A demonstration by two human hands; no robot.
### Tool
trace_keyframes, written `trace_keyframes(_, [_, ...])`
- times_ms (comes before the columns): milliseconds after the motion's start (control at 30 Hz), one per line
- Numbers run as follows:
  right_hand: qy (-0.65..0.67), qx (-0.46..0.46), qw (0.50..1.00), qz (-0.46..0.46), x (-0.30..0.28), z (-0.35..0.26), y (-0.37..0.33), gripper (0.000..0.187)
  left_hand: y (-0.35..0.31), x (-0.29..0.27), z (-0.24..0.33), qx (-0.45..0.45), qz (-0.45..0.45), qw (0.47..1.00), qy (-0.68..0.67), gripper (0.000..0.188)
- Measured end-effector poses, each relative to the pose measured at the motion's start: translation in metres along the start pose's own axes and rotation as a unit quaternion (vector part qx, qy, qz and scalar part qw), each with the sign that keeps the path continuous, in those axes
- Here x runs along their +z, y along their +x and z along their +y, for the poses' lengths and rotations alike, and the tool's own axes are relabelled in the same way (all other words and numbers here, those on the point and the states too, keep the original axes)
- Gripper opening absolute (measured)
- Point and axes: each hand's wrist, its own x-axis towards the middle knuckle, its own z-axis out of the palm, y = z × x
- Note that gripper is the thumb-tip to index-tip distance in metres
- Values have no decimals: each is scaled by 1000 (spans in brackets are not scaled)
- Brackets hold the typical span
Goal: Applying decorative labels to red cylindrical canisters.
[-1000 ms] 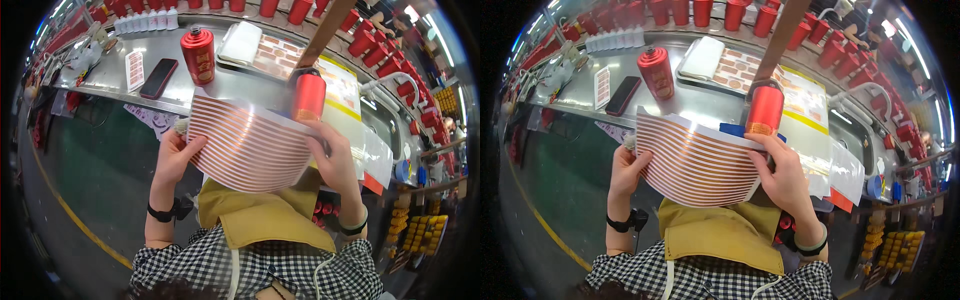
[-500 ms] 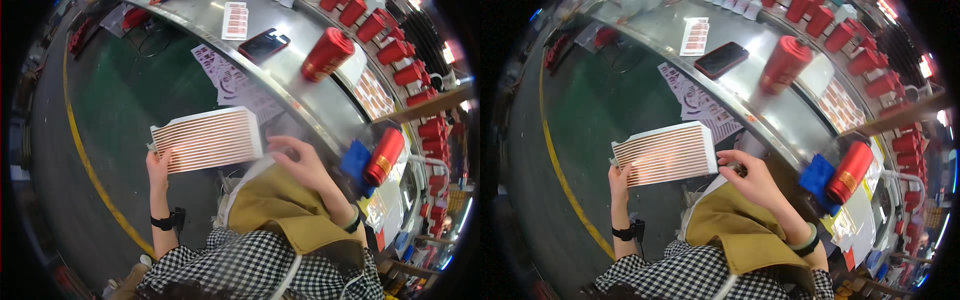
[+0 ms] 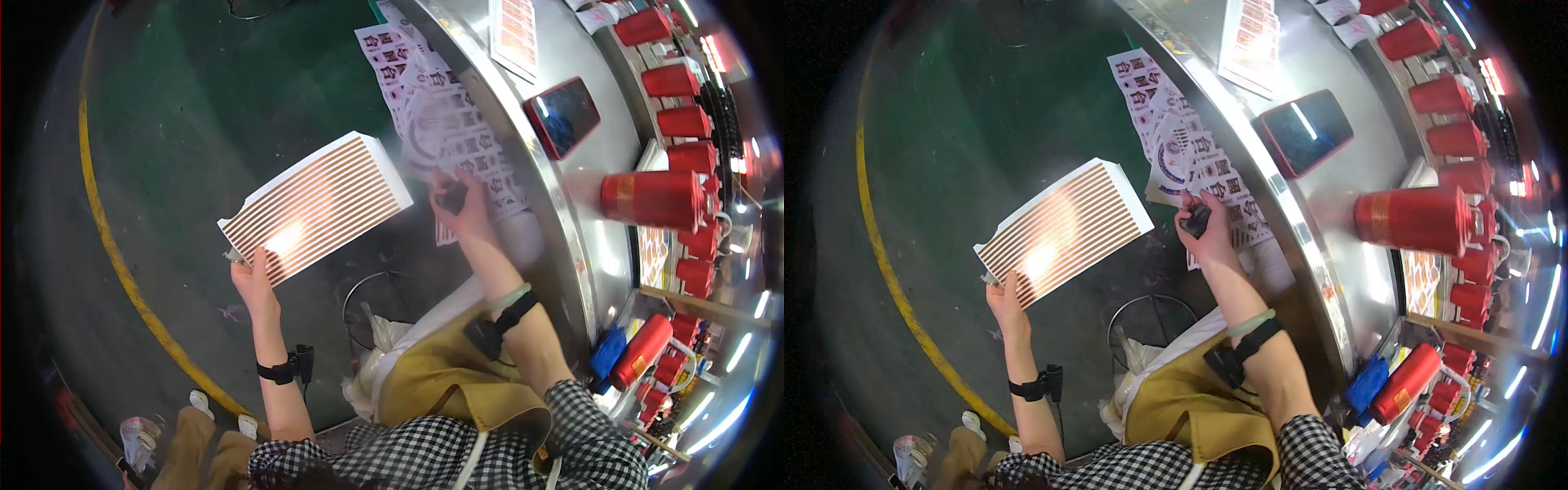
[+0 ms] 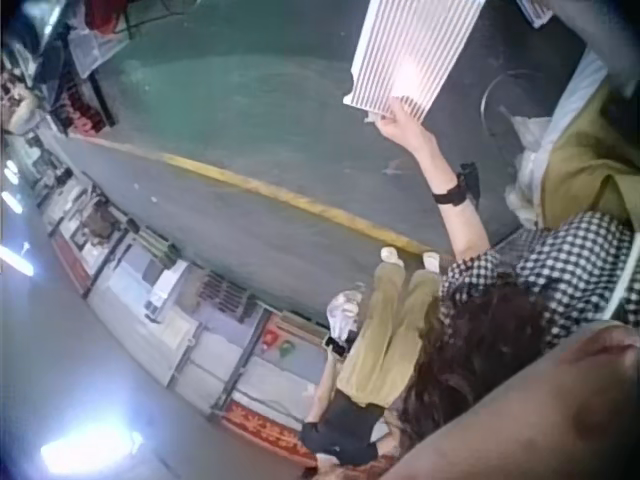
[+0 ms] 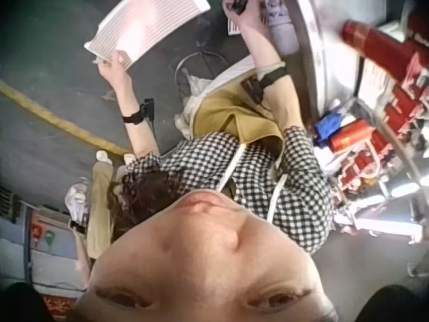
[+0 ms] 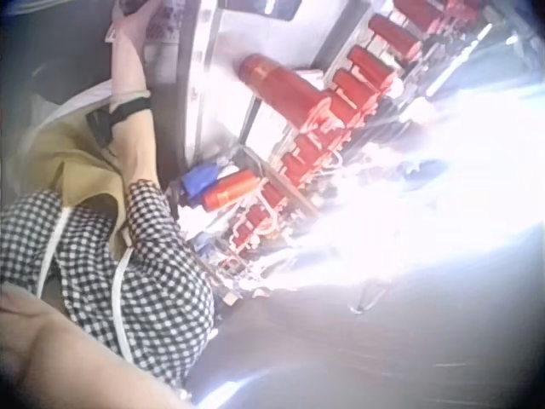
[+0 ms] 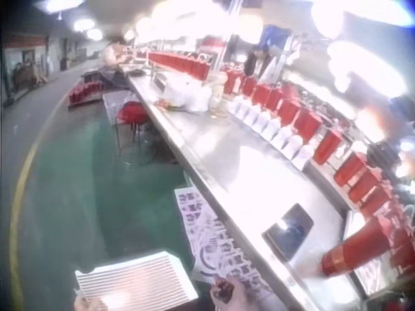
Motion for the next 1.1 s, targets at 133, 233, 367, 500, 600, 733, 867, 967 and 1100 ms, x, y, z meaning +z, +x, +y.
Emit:
trace_keyframes(133, [61,-37,997,21,6,10,7,18,0,12,-2,12,27,999,-12,24])
trace_keyframes(233, [74,-5,997,10,13,7,10,24,-2,15,1,21,31,999,-16,23])
trace_keyframes(367, [107,81,990,-53,14,1,12,29,-4,16,2,38,43,998,6,22])
trace_keyframes(500, [118,72,990,-28,11,-7,6,34,-13,22,12,35,39,998,37,21])
trace_keyframes(600, [107,25,993,-48,31,-9,-26,38,-19,32,18,50,35,998,22,22])
trace_keyframes(733, [130,64,987,-76,32,-17,-31,40,-25,42,23,81,27,996,35,22])
trace_keyframes(867, [154,95,982,-50,32,-20,-37,37,-27,69,29,119,29,991,62,17])
trace_keyframes(967, [188,108,971,-99,28,-33,-27,38,-28,109,28,117,31,984,132,19])
trace_keyframes(1100, [211,135,963,-98,38,-42,-28,37,-16,167,25,127,24,977,170,22])
